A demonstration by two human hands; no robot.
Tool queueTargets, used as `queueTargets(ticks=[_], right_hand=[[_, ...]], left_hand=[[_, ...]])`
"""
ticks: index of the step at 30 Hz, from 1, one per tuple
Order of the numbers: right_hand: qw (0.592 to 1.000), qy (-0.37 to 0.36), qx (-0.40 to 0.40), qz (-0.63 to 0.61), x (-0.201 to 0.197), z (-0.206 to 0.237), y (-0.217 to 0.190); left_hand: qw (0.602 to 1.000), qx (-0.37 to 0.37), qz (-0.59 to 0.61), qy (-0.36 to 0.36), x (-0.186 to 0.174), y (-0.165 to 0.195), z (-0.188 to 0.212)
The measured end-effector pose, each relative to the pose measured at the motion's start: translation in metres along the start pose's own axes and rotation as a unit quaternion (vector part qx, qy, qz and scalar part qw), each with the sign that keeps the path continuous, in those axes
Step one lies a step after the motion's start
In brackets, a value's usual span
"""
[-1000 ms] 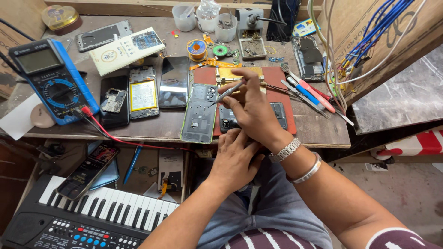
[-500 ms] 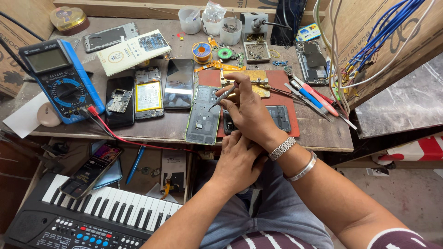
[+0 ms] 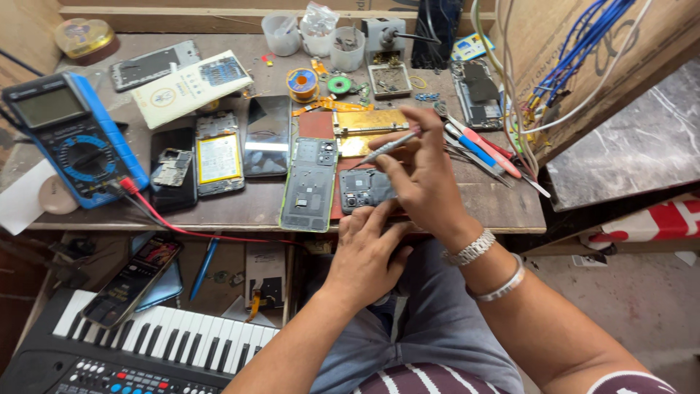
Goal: The person sits at a cluttered repair workbench and uses a precision screwdriver on the back of a disassembled smartphone, repeatedly working on its internal components while steadying the phone with the other hand. Other disassembled phones, batteries, and repair tools remain spread across the bench around the work area.
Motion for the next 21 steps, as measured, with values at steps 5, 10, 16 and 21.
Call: queueTargets(ticks=[5,10,16,21], right_hand=[[0.998,0.042,-0.01,0.04,-0.048,0.025,-0.01],[0.993,0.02,0.003,0.112,-0.073,0.037,-0.015],[0.992,-0.014,0.028,0.123,-0.062,0.031,-0.013],[0.989,-0.035,0.031,0.137,-0.053,0.026,-0.023]], left_hand=[[1.0,0.012,-0.022,0.009,-0.001,0.003,0.0],[1.0,0.012,-0.022,0.012,0.001,0.004,0.0],[1.0,0.011,-0.024,0.013,0.0,0.005,0.0],[1.0,0.013,-0.021,0.009,0.001,0.006,0.0]])
Point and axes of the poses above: each hand's wrist, its own z-axis away from the middle knuckle, its own x-axis out of the palm, y = z × x, the point moved 6 cm from there along -z, towards the middle knuckle, and after that the axes turned 9 degrees about -x, right-handed, at the moved point
